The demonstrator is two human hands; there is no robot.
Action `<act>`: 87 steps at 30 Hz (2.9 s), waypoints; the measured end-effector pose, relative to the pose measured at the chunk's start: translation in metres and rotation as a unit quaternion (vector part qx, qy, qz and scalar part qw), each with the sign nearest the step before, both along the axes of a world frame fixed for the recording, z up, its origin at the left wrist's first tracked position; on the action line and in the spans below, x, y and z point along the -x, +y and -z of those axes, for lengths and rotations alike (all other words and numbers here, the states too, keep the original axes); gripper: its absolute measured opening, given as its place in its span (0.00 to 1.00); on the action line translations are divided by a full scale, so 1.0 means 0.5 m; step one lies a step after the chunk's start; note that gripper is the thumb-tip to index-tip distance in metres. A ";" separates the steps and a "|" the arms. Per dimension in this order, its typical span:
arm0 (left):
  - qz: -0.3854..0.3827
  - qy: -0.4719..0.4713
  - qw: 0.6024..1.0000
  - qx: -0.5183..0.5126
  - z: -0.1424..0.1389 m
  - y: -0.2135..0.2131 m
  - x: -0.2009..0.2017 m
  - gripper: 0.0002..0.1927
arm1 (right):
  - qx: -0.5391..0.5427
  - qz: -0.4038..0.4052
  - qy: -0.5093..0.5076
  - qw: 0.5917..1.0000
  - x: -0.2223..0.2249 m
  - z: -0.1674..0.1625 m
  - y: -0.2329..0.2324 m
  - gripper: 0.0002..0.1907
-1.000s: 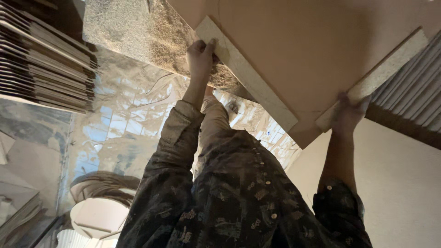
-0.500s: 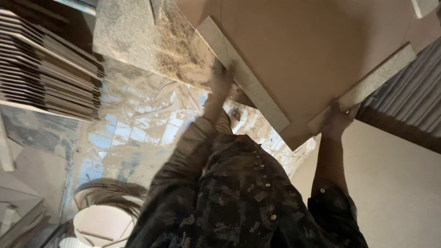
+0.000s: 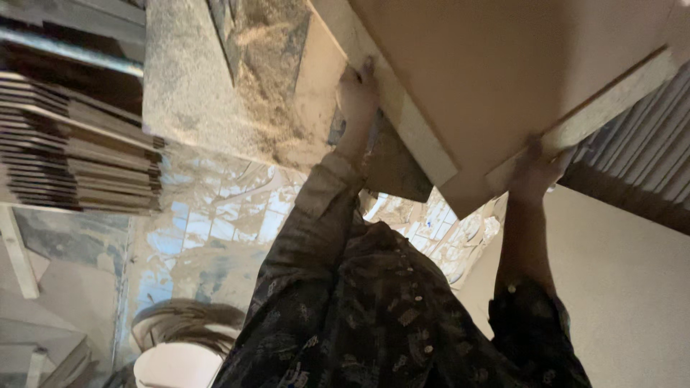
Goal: The person holds a large wooden furniture panel and aligns thin wooden strips along its edges, pressing them into place and checking the fit. They then lift and reposition the panel on the workbench, continuing to fit the strips around its perimeter.
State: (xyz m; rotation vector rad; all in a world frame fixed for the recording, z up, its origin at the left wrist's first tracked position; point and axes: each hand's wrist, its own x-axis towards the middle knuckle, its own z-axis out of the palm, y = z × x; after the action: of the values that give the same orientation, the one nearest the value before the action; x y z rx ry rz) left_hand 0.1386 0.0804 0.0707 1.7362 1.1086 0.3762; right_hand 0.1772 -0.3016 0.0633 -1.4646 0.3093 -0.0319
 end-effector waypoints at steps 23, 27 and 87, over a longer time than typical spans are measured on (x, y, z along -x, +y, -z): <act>0.088 -0.073 0.991 0.074 0.075 0.015 0.182 0.22 | 0.046 -0.026 0.072 0.996 0.204 0.004 -0.062 0.33; 0.068 -0.097 0.984 0.130 0.086 0.024 0.187 0.23 | 0.009 -0.011 0.096 0.995 0.200 0.013 -0.095 0.32; 0.085 -0.069 0.992 0.059 0.065 0.039 0.189 0.24 | -0.072 -0.002 0.242 0.968 0.320 -0.031 0.063 0.24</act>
State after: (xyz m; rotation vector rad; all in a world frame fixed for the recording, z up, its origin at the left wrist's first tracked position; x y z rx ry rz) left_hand 0.0443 0.0998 0.0381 1.6596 0.8604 0.3146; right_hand 0.0171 -0.2703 0.0787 -1.3149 0.6906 0.3500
